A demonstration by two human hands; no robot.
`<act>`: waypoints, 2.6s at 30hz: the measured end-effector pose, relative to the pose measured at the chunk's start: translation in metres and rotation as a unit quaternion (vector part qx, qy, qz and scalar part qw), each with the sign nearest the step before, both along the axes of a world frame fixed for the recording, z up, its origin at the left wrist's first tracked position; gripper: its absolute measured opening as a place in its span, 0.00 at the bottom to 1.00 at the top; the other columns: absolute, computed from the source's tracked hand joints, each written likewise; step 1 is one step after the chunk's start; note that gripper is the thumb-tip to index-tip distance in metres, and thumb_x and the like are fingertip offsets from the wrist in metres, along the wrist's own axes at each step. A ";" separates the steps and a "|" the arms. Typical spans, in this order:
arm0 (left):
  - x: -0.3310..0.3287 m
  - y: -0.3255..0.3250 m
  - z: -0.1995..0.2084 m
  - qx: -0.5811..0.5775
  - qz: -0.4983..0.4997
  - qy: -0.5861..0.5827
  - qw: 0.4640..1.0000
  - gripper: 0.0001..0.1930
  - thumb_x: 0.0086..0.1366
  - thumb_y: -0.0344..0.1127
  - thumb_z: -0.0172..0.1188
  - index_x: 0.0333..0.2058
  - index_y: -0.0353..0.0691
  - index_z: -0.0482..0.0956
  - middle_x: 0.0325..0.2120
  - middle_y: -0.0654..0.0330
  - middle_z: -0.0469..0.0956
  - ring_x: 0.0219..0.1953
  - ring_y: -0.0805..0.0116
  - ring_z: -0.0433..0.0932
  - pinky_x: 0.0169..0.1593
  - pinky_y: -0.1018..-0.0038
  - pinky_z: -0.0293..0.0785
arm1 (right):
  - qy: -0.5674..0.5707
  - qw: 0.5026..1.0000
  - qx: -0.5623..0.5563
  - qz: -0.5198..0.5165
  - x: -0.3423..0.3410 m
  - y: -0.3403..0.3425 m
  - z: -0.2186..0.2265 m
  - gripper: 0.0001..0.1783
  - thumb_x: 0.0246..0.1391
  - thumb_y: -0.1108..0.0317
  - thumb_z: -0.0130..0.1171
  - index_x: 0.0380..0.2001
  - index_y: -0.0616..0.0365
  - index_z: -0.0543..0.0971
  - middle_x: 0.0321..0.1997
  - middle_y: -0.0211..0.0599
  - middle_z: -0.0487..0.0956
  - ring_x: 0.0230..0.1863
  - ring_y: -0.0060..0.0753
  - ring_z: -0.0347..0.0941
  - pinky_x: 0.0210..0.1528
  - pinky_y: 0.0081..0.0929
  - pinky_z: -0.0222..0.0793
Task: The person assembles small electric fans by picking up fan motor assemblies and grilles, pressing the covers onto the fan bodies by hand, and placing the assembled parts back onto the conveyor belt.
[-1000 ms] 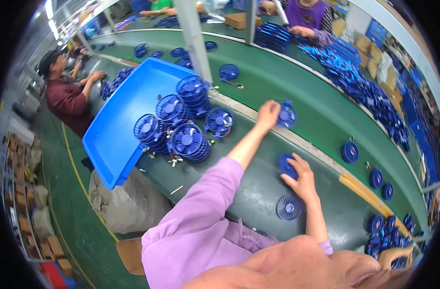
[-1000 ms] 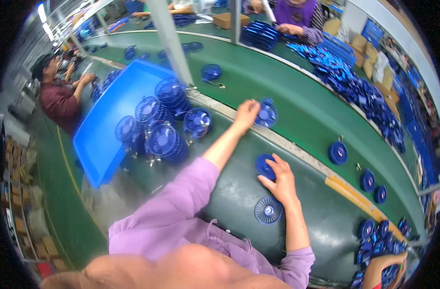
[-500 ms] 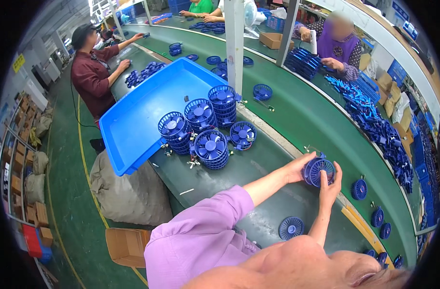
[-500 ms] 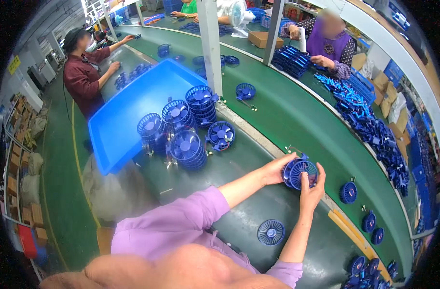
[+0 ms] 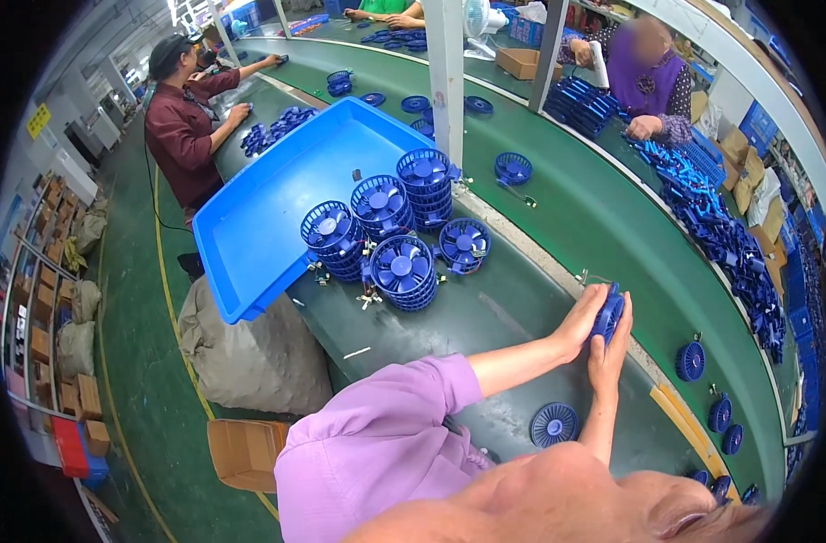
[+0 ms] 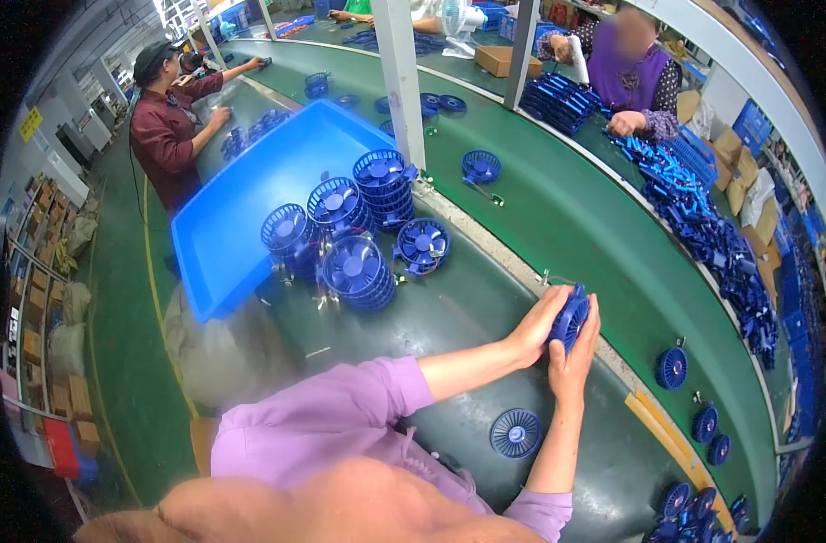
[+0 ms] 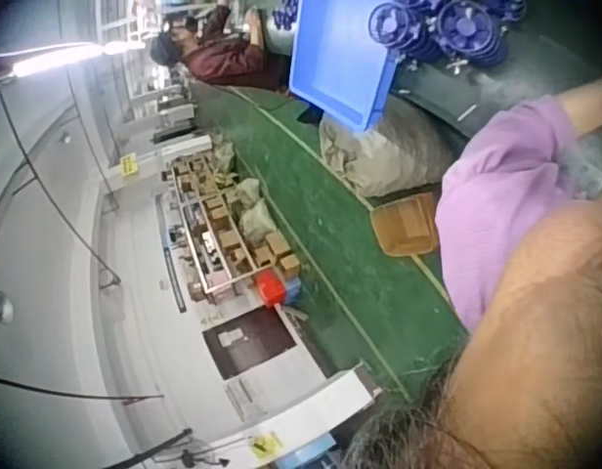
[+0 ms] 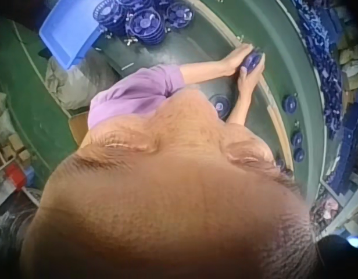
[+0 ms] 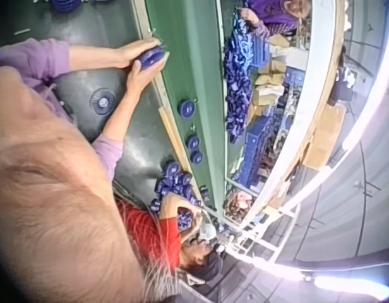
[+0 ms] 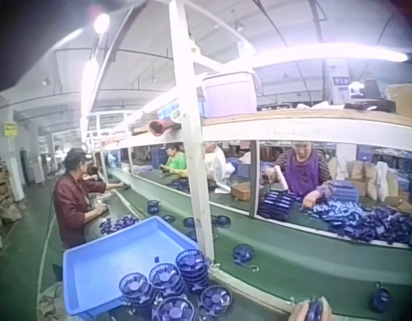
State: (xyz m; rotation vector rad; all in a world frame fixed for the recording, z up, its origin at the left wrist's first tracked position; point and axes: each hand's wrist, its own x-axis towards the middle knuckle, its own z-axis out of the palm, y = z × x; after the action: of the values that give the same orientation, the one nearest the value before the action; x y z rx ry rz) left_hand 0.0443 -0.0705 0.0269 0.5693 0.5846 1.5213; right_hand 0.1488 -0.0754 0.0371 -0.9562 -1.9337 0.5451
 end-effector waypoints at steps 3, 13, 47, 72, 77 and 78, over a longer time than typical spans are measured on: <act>0.009 -0.008 0.003 0.079 0.153 0.205 0.963 0.18 0.70 0.44 0.47 0.52 0.39 0.66 0.48 0.58 0.69 0.52 0.70 0.68 0.56 0.72 0.64 | 0.136 0.978 -0.156 0.011 -0.005 0.003 -0.014 0.52 0.54 0.25 0.37 0.65 0.61 0.55 0.65 0.45 0.60 0.65 0.43 0.58 0.65 0.37 0.53; 0.006 -0.012 0.016 0.200 0.295 0.385 0.851 0.20 0.62 0.36 0.55 0.51 0.36 0.65 0.50 0.48 0.67 0.52 0.49 0.64 0.57 0.60 0.60 | 0.387 0.868 -0.305 0.067 -0.011 0.003 -0.027 0.30 0.68 0.46 0.32 0.58 0.58 0.64 0.55 0.34 0.69 0.56 0.29 0.66 0.58 0.30 0.63; -0.073 -0.079 0.190 0.493 -0.240 -0.242 0.800 0.23 0.52 0.51 0.61 0.34 0.34 0.78 0.35 0.55 0.77 0.36 0.66 0.75 0.40 0.69 0.73 | -0.134 0.923 0.098 -0.348 0.080 0.061 -0.068 0.29 0.47 0.64 0.64 0.55 0.52 0.71 0.64 0.55 0.61 0.66 0.62 0.51 0.65 0.50 0.51; -0.107 -0.098 0.247 0.205 -0.268 0.006 0.941 0.06 0.60 0.34 0.59 0.24 0.43 0.77 0.23 0.64 0.73 0.25 0.71 0.72 0.31 0.78 0.68 | -0.121 0.925 0.068 -0.352 0.075 0.061 -0.065 0.29 0.47 0.67 0.64 0.54 0.53 0.71 0.64 0.56 0.60 0.66 0.61 0.51 0.66 0.50 0.51; -0.107 -0.089 0.236 0.402 -0.401 -0.017 0.823 0.09 0.57 0.29 0.59 0.18 0.41 0.76 0.24 0.63 0.77 0.27 0.71 0.75 0.31 0.76 0.70 | -0.141 0.918 0.082 -0.361 0.089 0.062 -0.057 0.28 0.46 0.67 0.64 0.54 0.53 0.72 0.64 0.56 0.61 0.66 0.62 0.52 0.65 0.50 0.52; -0.098 -0.095 0.229 0.410 -0.340 -0.093 0.841 0.09 0.55 0.26 0.58 0.17 0.40 0.76 0.22 0.62 0.76 0.24 0.72 0.74 0.29 0.78 0.69 | -0.141 0.916 0.088 -0.367 0.091 0.062 -0.059 0.28 0.46 0.67 0.64 0.54 0.53 0.72 0.64 0.56 0.61 0.66 0.62 0.52 0.65 0.51 0.52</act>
State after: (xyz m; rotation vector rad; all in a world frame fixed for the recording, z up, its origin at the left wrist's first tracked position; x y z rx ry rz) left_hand -0.0538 -0.1651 0.2560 1.1216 -0.4556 1.0514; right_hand 0.2401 -0.0135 -0.0218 -1.5882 -1.6466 -0.2105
